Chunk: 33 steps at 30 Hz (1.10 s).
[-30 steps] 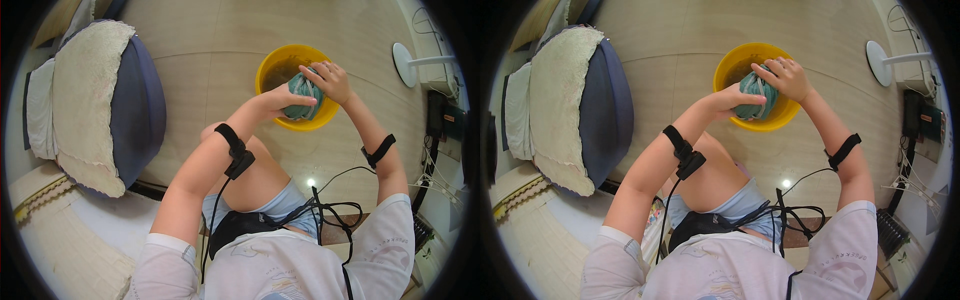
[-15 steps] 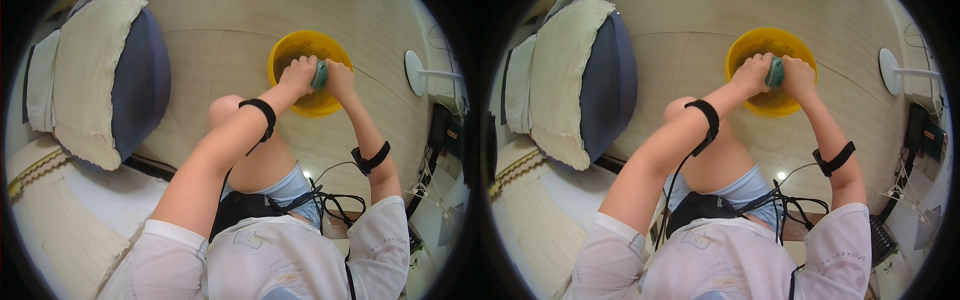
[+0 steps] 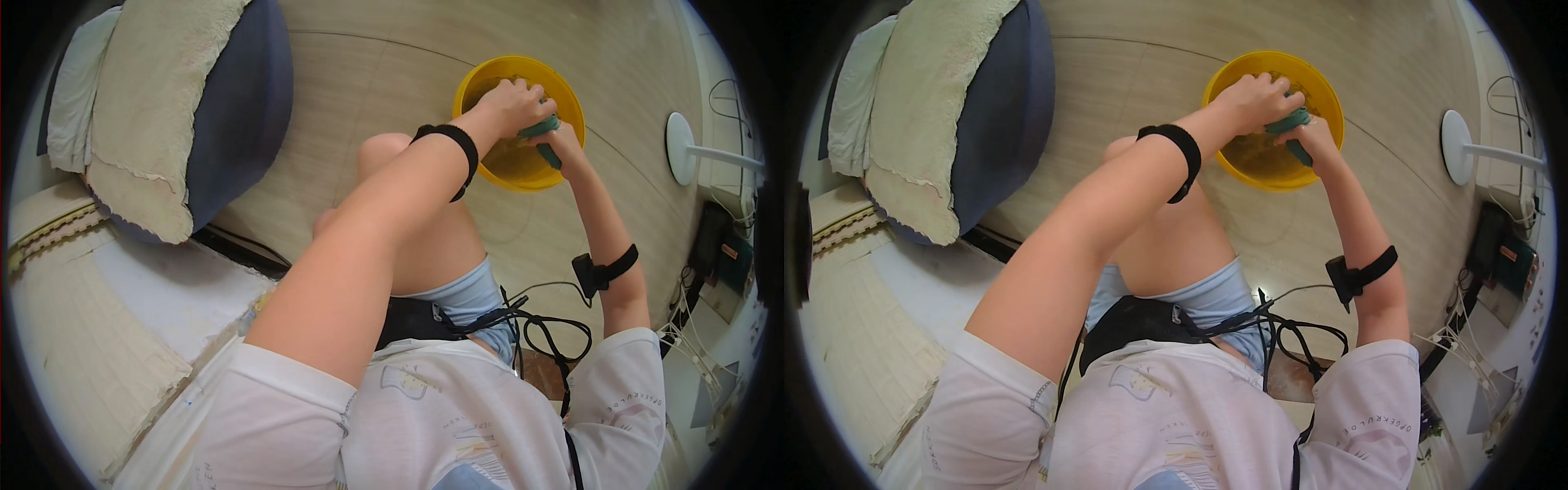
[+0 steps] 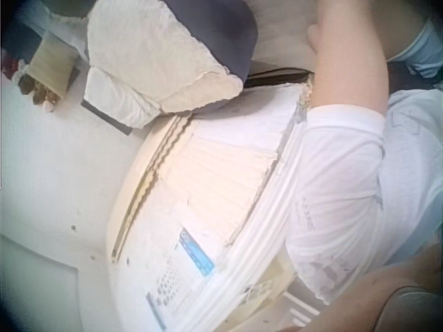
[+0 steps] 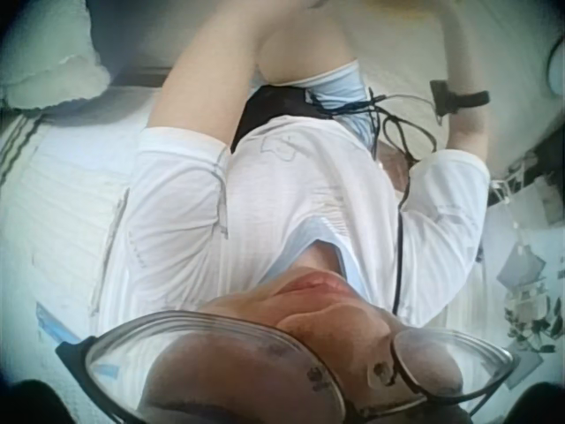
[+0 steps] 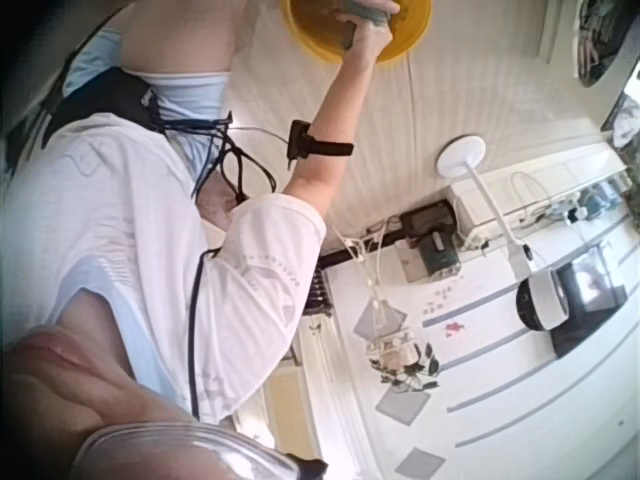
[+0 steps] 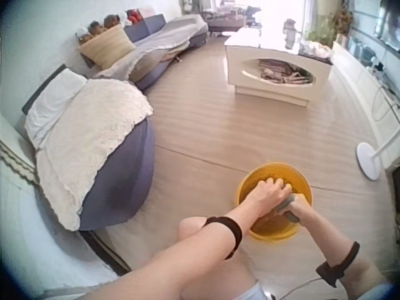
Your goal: Wipe down a textured wall corner and a white wall surface with a damp cloth.
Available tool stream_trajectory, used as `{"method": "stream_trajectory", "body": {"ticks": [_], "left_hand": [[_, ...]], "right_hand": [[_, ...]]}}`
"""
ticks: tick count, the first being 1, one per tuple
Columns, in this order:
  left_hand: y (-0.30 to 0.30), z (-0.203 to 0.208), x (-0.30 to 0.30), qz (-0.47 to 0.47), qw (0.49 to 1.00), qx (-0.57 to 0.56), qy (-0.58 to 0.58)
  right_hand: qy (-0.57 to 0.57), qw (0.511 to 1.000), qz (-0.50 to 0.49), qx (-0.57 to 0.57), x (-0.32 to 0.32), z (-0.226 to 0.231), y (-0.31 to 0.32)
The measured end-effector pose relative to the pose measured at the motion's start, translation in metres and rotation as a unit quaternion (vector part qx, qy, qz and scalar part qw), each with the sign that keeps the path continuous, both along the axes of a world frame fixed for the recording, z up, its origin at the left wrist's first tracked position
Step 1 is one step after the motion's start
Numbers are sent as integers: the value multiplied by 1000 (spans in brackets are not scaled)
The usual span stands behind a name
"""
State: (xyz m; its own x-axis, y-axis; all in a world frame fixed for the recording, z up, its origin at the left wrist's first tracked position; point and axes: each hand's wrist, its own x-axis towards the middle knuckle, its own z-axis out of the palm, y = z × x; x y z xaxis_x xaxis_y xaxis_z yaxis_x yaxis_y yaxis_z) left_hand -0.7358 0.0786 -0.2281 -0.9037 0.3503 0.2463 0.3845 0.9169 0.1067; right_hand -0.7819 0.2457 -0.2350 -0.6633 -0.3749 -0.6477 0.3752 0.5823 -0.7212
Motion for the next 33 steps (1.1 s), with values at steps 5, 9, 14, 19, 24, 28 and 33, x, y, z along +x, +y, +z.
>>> {"method": "stream_trajectory", "body": {"ticks": [5,9,14,19,24,28,33], "left_hand": [[-6,11,-10,-32,998,-10,-57],[-10,11,-12,-17,998,-27,-48],[-27,7,-24,-97,995,-22,6],[-47,9,-27,-187,982,5,-15],[-42,19,-32,-166,984,57,15],[-22,24,-24,-95,993,42,-64],[-11,35,-24,-9,993,5,-120]], "right_hand": [[19,998,-53,-23,6,10,-5],[-88,995,-37,-29,10,29,-2],[-257,950,-69,-163,7,25,0],[-335,908,-70,-242,15,16,2],[-234,940,-76,-237,1,26,6],[-144,966,-86,-199,-10,19,8],[-204,952,-89,-210,-8,20,18]]}}
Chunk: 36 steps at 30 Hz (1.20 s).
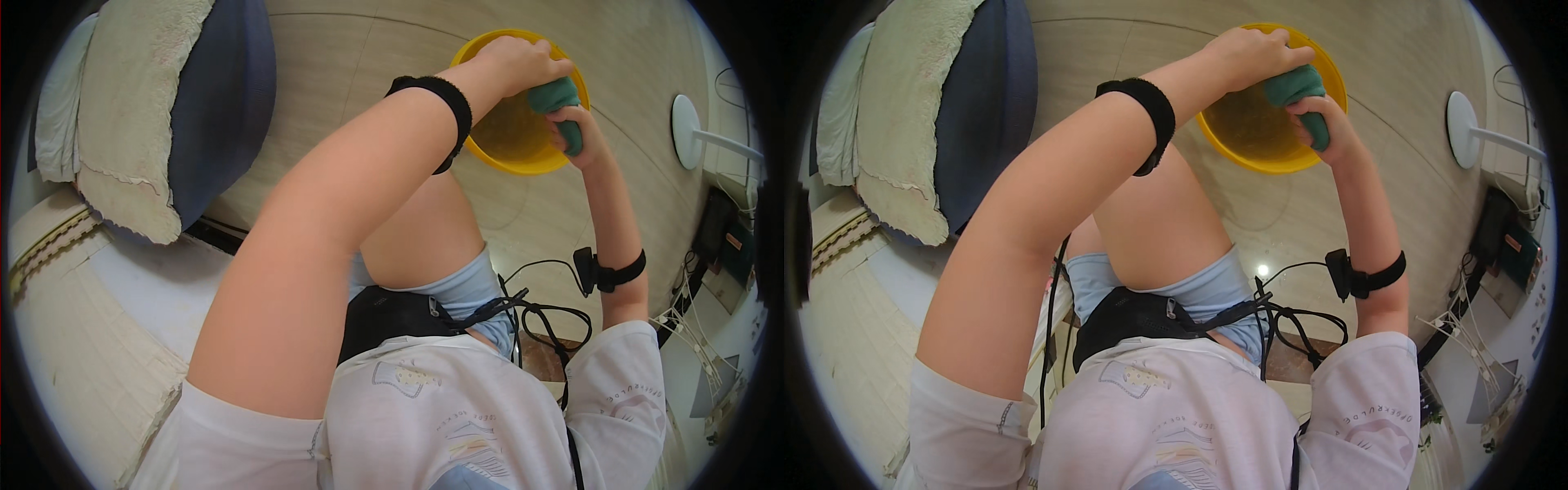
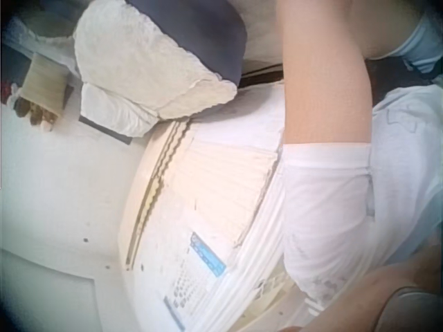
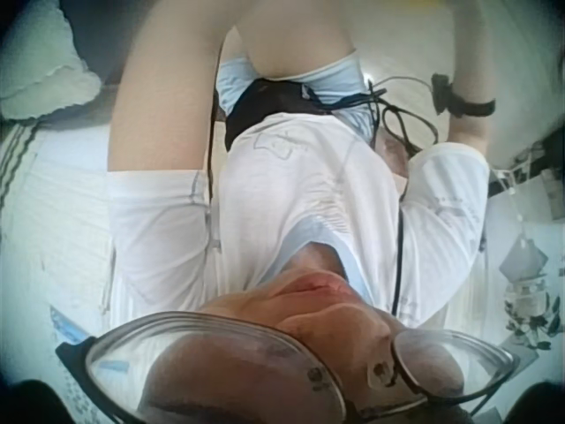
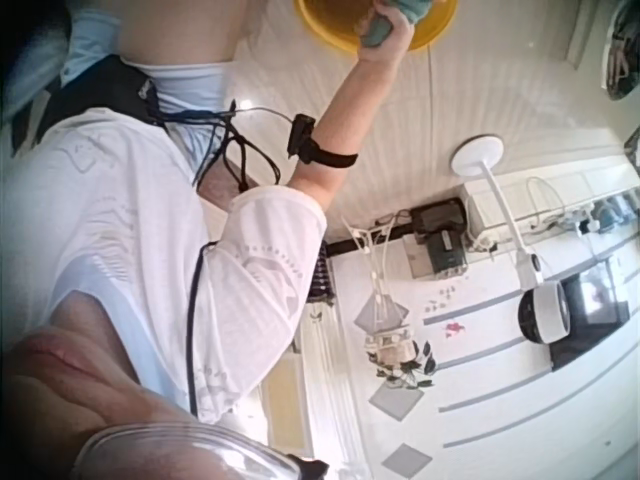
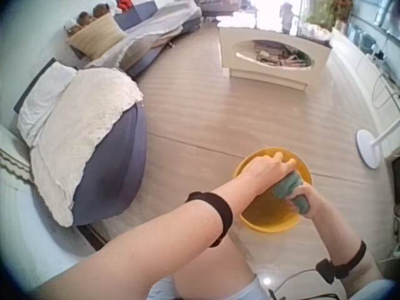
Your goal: Wipe down a textured wall corner and a white wall surface with a damp cloth.
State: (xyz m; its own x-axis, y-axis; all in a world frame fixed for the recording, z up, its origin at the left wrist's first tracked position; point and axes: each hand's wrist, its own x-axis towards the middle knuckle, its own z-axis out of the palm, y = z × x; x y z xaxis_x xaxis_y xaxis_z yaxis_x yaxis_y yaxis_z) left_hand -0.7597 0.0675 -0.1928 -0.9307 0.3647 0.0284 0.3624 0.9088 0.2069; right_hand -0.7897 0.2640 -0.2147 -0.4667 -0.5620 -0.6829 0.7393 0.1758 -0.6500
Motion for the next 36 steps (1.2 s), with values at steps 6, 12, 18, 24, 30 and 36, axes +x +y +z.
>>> {"method": "stream_trajectory", "body": {"ticks": [6,12,18,24,30,36], "left_hand": [[-10,-9,-2,-5,997,41,60],[-13,-19,-4,-10,994,39,100],[-15,-26,-2,-25,991,60,119],[-27,-21,-2,-108,991,23,71],[-37,-11,-16,-212,962,-7,171],[-26,-3,-18,-203,950,10,237]], "right_hand": [[-101,992,-8,-70,12,10,-6],[-132,983,-4,-125,16,3,-8],[-139,979,-20,-150,24,-2,-11],[-227,943,-46,-237,48,-13,-17],[-260,904,-25,-338,50,-18,-25],[-276,873,-54,-398,55,-5,-22]]}}
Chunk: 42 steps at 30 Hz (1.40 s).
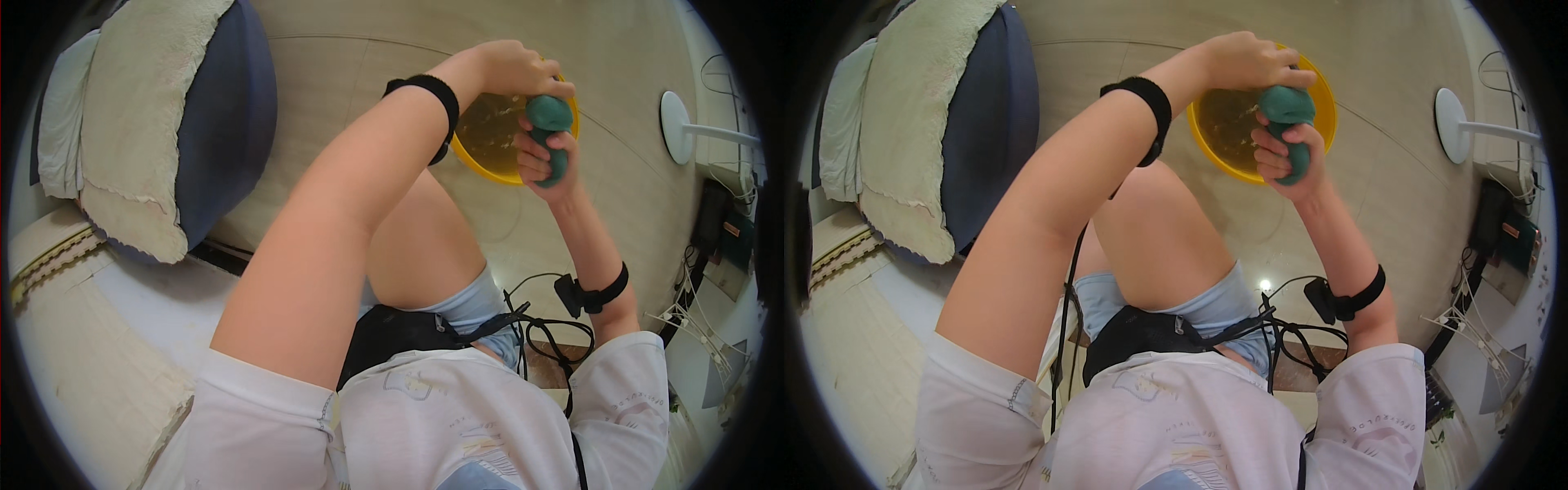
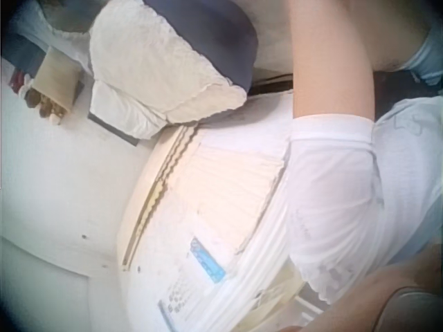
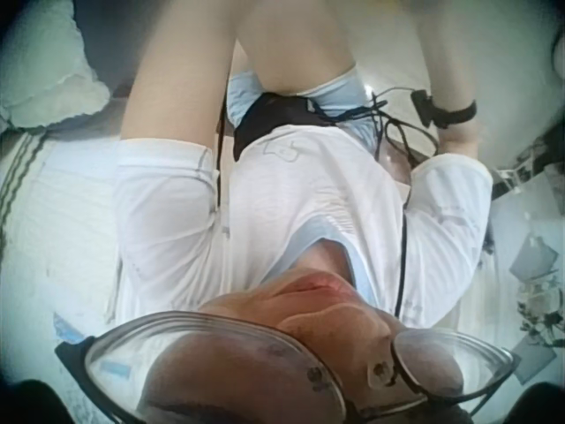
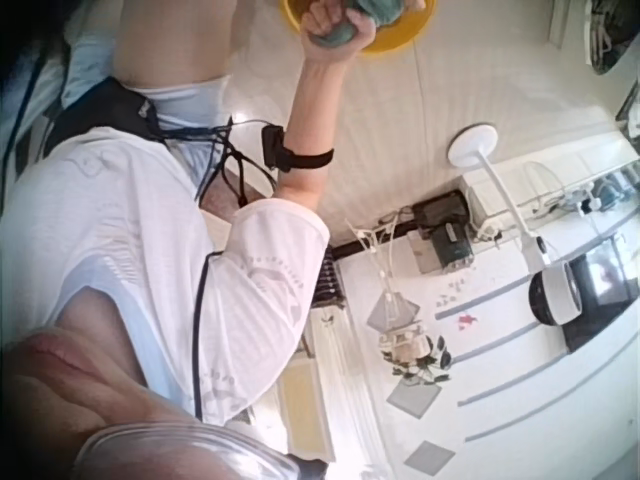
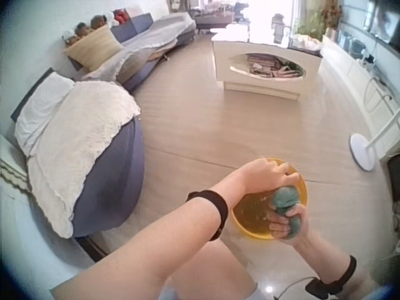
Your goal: Wipe down a textured wall corner and a white wall surface with a damp cloth.
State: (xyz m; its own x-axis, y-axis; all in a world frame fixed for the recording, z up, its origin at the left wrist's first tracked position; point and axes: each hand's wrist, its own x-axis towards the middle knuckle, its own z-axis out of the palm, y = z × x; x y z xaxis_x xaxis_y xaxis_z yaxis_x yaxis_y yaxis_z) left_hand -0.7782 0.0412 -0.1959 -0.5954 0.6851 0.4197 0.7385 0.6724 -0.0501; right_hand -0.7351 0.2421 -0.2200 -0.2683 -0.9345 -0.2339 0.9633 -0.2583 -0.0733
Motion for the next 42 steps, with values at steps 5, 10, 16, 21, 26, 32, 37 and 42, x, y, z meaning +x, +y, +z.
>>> {"method": "stream_trajectory", "body": {"ticks": [5,10,16,21,26,32,37,42], "left_hand": [[11,3,-6,-9,999,37,-6],[14,-2,-10,11,999,33,-14],[8,-4,-11,48,996,65,-43],[9,24,-9,86,993,79,-30],[10,58,-3,105,991,-39,75],[-7,50,19,150,984,-11,92],[-18,46,38,210,974,-4,87],[-29,49,49,270,961,20,51]], "right_hand": [[-7,993,-22,-118,2,-2,3],[-31,990,-31,-131,0,3,0],[-47,991,-31,-125,-6,0,-7],[68,997,-24,-29,-16,19,0],[223,959,-55,165,-6,68,-19],[297,927,10,229,-24,37,-21],[343,899,16,273,-26,32,-30],[411,846,-17,339,-31,45,-45]]}}
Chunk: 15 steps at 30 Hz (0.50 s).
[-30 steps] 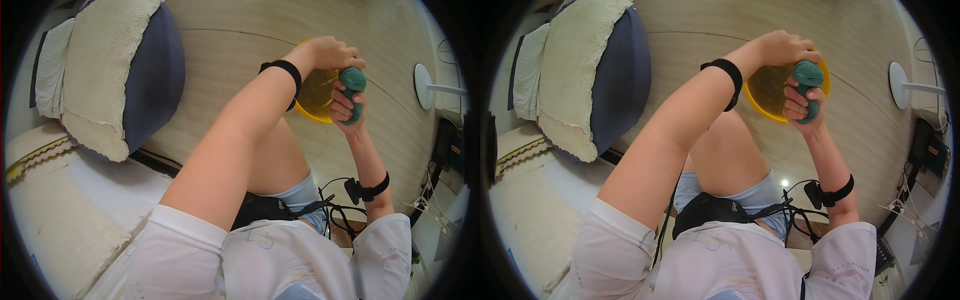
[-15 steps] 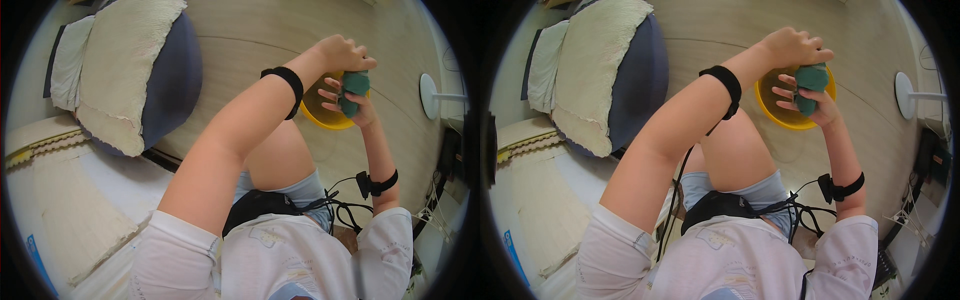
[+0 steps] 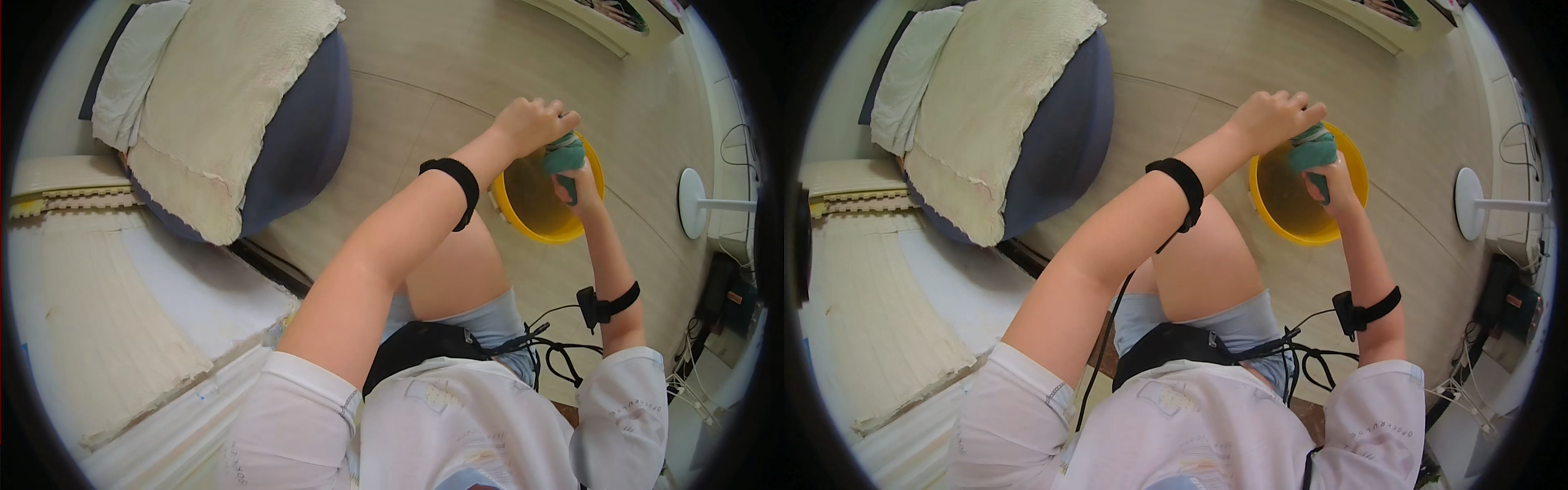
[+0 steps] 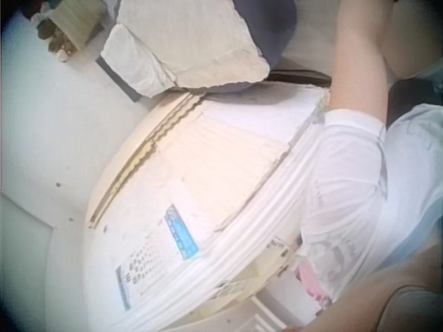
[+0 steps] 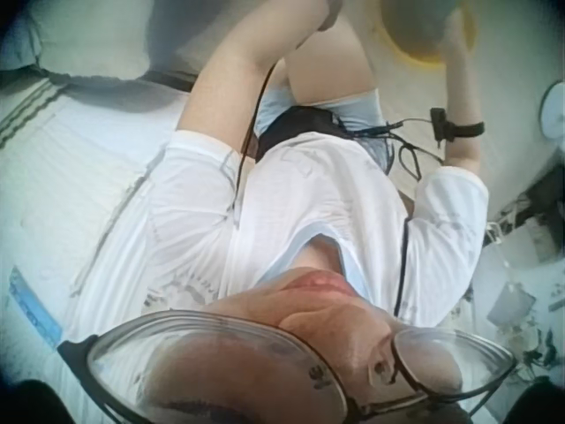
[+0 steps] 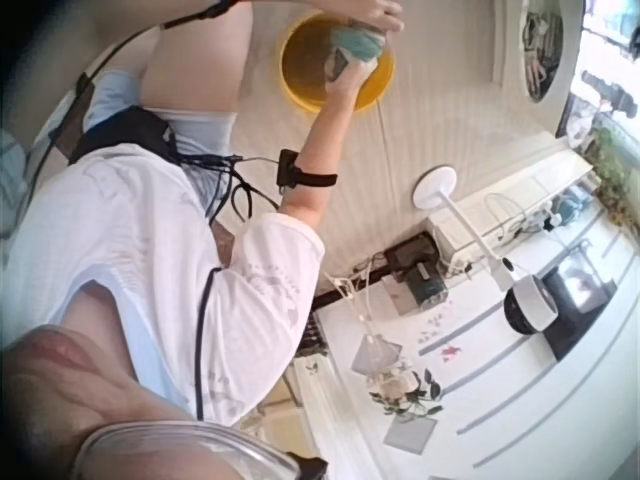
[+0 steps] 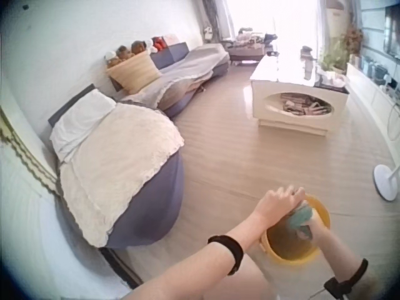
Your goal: Wipe down a textured wall corner and a white wall surface with a damp cloth.
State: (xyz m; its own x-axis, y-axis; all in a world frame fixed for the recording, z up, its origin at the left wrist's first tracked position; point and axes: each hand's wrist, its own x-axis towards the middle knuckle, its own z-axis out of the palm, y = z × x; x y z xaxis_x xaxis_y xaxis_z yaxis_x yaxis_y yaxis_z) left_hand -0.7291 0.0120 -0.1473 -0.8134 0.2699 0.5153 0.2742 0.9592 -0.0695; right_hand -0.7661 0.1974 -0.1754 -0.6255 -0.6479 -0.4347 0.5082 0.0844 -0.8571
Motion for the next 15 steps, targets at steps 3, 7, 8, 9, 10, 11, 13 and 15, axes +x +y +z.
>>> {"method": "stream_trajectory", "body": {"ticks": [3,7,8,9,10,11,13,15], "left_hand": [[-8,4,9,-1,995,67,-75],[-22,16,29,-1,960,128,-250],[-22,22,38,-5,947,165,-274],[-20,28,44,-5,947,167,-275],[-20,34,50,-7,956,204,-212],[-21,37,53,-9,959,242,-146],[-33,46,56,-20,949,279,-146],[-53,49,68,-25,938,312,-148]], "right_hand": [[41,998,-12,53,-20,-19,12],[278,953,13,118,-17,-3,3],[277,953,15,118,-14,8,-4],[357,929,47,87,-12,21,-11],[436,895,77,54,-9,37,-19],[438,894,78,55,-6,51,-27],[486,866,94,67,-4,81,-41],[388,918,77,0,13,117,-51]]}}
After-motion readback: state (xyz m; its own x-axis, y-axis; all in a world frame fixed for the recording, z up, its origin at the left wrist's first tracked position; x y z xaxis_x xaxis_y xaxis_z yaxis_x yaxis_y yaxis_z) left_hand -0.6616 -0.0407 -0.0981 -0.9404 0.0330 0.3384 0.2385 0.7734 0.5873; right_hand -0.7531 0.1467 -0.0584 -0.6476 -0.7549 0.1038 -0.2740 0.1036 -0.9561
